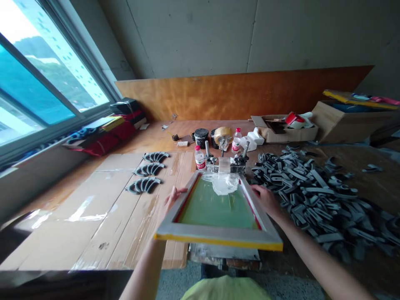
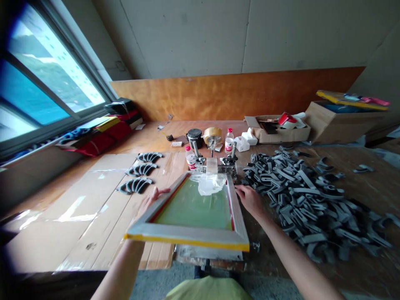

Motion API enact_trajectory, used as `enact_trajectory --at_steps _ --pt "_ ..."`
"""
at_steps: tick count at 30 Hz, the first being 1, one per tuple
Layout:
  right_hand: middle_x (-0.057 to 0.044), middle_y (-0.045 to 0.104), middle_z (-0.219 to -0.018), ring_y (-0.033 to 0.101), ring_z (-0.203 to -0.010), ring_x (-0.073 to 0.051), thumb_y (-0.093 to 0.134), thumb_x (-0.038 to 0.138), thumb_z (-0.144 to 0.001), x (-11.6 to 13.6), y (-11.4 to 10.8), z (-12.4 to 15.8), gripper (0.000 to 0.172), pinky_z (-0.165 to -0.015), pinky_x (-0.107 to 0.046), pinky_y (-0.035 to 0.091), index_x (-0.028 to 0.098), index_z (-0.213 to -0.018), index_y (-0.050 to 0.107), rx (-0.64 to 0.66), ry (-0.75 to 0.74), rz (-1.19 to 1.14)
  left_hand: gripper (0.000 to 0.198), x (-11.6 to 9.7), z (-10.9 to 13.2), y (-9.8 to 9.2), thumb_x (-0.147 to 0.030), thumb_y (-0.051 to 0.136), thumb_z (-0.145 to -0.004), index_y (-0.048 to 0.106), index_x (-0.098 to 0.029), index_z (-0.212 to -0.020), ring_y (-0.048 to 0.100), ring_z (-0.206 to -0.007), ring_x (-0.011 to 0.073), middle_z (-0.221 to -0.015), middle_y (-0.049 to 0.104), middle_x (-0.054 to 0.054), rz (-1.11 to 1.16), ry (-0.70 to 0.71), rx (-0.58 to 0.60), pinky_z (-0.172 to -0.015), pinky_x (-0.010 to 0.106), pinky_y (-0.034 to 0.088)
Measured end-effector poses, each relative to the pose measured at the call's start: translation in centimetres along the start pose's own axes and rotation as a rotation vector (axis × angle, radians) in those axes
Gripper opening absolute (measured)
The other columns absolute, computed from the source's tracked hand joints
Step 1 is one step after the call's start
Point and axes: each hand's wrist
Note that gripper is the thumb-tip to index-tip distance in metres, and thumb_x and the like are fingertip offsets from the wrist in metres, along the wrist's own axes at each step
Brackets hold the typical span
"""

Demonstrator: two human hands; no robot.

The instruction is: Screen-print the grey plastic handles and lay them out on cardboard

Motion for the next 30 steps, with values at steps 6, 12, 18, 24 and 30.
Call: enact_trajectory --at_steps 6,12,18,24,30 --pt "-0.015 0.050 -0.141 0.048 -0.128 -0.029 0.066 0.020 -0.084 4.4 1.1 -7.3 0.055 -0.106 -0.045 0.043 0.017 -0.137 0.051 0.043 -0.167 0.097 0.091 9.9 1.1 -0.2 -0.069 0.070 -0.064 0.052 -0.020 -0.139 0.062 -0.064 0.0171 -0.072 0.067 -0.002 -0.021 -0.202 0.173 -0.057 0.026 0.047" --pt "-0.010 0.067 -0.103 0.060 -0.100 -0.024 0.063 0.017 -0.085 8.1 3.6 -10.2 0.024 -0.082 -0.031 0.046 0.018 -0.108 0.062 0.412 -0.095 0.299 0.094 14.0 0.2 0.6 -0.068 0.064 -0.069 0.043 -0.017 -0.145 0.058 -0.062 0.0151 -0.068 0.060 -0.004 -0.060 -0.173 0.152 -0.057 0.025 0.044" --pt "-0.007 0.069 -0.095 0.060 -0.091 -0.021 0.062 0.023 -0.085 6.9 3.6 -8.9 0.011 -0.077 -0.028 0.043 0.018 -0.095 0.065 0.367 -0.019 0.352 0.083 13.7 0.5 0.4 -0.066 0.062 -0.072 0.051 -0.016 -0.138 0.060 -0.068 0.0171 -0.074 0.064 -0.001 -0.094 -0.179 0.141 -0.060 0.026 0.046" --pt "-0.007 0.067 -0.090 0.056 -0.093 -0.021 0.051 0.002 -0.079 6.8 3.9 -4.4 0.023 -0.076 -0.029 0.043 0.018 -0.087 0.063 0.402 -0.260 0.250 0.082 13.7 0.8 0.4 -0.068 0.058 -0.074 0.050 -0.019 -0.139 0.064 -0.073 0.0193 -0.080 0.068 0.001 -0.137 -0.199 0.153 -0.063 0.027 0.049" --pt "-0.004 0.065 -0.085 0.056 -0.087 -0.019 0.049 -0.001 -0.076 5.8 0.5 -3.2 0.026 -0.072 -0.028 0.041 0.020 -0.082 0.063 0.542 -0.470 0.164 0.079 13.1 1.1 0.5 -0.067 0.060 -0.074 0.053 -0.020 -0.137 0.065 -0.073 0.0200 -0.080 0.068 0.001 -0.127 -0.202 0.140 -0.063 0.028 0.049"
Point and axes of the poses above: each hand's wrist, its own z-axis away from the middle knuckle, its own y-axis out of the palm, x = y × z
